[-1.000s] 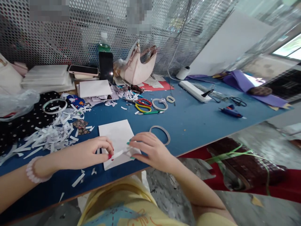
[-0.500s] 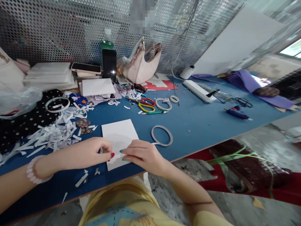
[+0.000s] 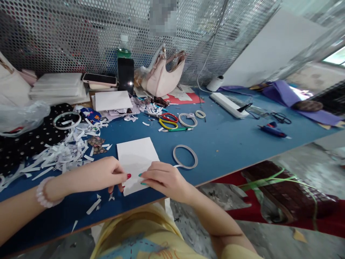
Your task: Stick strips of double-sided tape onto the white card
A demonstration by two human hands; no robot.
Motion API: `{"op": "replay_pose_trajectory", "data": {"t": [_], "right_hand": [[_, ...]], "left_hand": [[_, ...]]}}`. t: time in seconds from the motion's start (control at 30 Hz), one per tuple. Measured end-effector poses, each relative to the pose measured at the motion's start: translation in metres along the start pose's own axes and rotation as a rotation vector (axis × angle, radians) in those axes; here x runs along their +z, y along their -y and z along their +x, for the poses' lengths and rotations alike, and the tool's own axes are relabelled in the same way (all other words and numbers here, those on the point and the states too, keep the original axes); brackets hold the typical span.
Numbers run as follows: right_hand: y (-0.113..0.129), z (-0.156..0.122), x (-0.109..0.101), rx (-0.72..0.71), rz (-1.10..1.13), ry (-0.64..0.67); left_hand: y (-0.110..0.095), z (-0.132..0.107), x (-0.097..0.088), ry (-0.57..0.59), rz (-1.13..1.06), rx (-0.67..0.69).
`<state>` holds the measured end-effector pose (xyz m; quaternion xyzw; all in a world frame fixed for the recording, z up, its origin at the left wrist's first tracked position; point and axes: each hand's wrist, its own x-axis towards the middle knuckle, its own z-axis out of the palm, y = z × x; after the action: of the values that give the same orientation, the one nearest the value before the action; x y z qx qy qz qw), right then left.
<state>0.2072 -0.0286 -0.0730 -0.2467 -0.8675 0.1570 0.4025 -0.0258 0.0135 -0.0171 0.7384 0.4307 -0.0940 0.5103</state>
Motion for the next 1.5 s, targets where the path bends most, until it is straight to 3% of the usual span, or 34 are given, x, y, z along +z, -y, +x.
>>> {"op": "replay_pose_trajectory", "data": {"t": [0.33,0.5,0.57,0.7,0.8,0.93,1.23,1.5], "right_hand": [[0.003,-0.005,0.002,-0.034,-0.14,0.017],[0.002,-0.006,-0.005,-0.031,-0.135,-0.004],[0.001,-0.008,-0.008,0.016,-0.124,0.031],[-0.001,-0.011,-0.006,0.065,-0.128,0.12],[-0.003,-0.011,-0.003,0.073,-0.12,0.105],[-0.002,-0.01,-0.002,0.122,-0.047,0.084],[0.002,-0.009,0.006,0.342,0.048,0.019],[0.004,-0.007,0.012,0.405,0.044,-0.038]], "left_hand": [[0.002,0.005,0.011,-0.114,0.05,-0.071],[-0.003,0.002,0.009,-0.18,0.288,-0.104],[0.002,0.002,0.006,-0.245,0.371,-0.029],[0.027,0.005,-0.001,-0.423,0.543,0.362],[0.047,0.007,-0.006,-0.391,0.702,0.524],[0.055,0.008,-0.007,-0.306,0.806,0.48],[0.05,0.007,-0.001,-0.291,0.785,0.481],[0.059,0.022,0.001,-0.566,0.686,0.294]]}}
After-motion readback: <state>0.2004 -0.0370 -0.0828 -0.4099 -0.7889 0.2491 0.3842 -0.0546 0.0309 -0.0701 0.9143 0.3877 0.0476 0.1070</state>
